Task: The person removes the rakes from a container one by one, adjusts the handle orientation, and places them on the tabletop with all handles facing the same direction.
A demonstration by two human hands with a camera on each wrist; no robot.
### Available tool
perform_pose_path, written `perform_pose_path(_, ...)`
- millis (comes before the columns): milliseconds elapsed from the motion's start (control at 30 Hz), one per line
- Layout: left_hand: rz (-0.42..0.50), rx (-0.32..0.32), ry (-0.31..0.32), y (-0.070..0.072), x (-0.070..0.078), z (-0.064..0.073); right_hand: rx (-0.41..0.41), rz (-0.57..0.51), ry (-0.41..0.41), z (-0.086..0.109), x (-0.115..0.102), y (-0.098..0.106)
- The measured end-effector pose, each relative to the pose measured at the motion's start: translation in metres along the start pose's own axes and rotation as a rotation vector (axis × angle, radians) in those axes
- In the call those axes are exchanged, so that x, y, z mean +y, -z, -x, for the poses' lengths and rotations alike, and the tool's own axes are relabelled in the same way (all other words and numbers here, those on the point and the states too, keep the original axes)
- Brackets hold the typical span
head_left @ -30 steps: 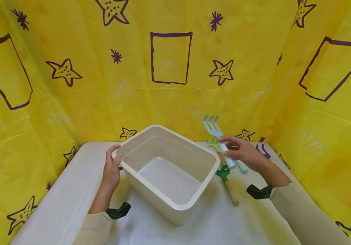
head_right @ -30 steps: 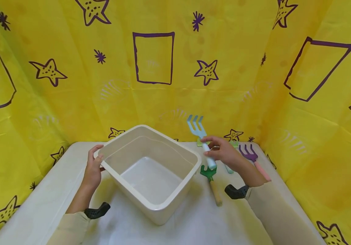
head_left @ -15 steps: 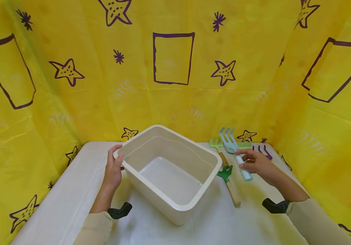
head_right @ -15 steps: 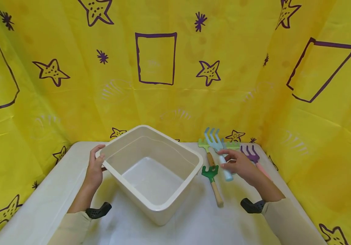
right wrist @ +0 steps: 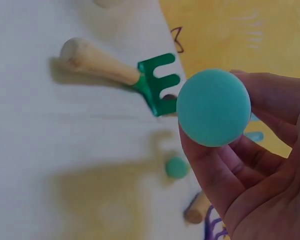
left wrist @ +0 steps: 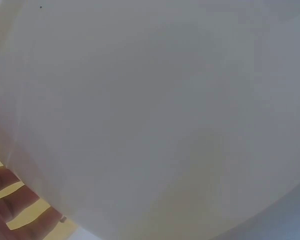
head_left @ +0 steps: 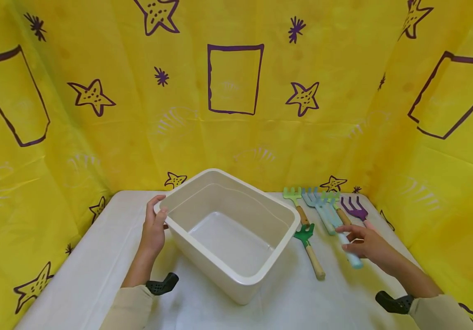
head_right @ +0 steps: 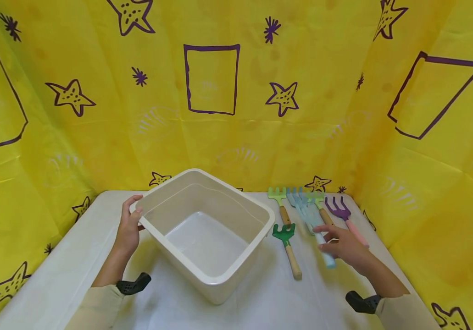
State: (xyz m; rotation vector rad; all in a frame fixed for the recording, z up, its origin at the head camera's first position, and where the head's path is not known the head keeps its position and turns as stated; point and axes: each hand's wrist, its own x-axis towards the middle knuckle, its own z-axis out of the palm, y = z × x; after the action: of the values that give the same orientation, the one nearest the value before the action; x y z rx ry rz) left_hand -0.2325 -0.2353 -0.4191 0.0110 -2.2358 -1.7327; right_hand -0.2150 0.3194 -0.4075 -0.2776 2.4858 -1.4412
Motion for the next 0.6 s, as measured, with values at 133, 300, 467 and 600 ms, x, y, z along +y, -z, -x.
perform_pose_path(133,0.016,-0.008,0.004,-0.001,0.015,0.006,0.009,0.017,-0.049,0.009,0.016,0.000)
perform_pose_path(300,0.016,-0.013,0.012,-0.001,0.015,0.007,0.016,0.033,-0.102,0.024,0.031,0.004)
perform_pose_path(467,-0.006,0.004,-0.006,-0.001,0.001,0.001,0.017,0.058,-0.136,0.037,0.041,0.004)
perform_pose_path(600,0.000,0.011,-0.024,-0.002,-0.003,0.000,0.016,0.054,-0.143,0.045,0.047,0.003)
